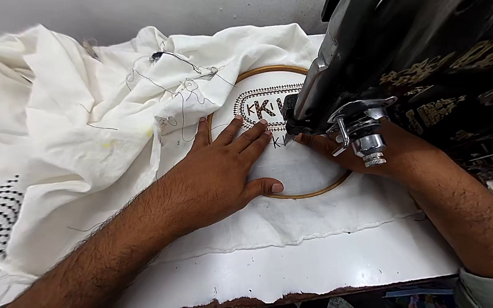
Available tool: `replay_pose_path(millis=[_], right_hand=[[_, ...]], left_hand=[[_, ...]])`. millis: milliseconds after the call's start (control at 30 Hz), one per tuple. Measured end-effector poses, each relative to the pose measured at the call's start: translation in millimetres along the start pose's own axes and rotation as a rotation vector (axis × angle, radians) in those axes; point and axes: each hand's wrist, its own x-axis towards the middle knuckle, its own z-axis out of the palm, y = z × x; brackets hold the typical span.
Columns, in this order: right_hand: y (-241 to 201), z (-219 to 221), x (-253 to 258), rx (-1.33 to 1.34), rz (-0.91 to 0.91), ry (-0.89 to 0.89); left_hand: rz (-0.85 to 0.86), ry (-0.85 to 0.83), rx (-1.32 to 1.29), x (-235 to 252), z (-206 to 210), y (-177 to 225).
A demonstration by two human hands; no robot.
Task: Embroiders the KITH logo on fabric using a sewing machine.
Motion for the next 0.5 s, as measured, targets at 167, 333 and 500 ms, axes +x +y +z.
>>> replay_pose_path(millis=[167,333,500], right_hand=[[2.8,4.0,0.9,-0.012,-0.018,0.027],[3.2,4.1,2.1,-0.015,-0.008,0.01],[2.1,2.1,1.4,0.01,0.001,0.012]], left_hand=[[-0.009,-0.008,0.004,1.2,0.2,-0.6],[-0.016,-0.001,0.017,1.6,-0.2,0.4],[-0.009,0.101,-0.009,6.2,9.6,4.9]])
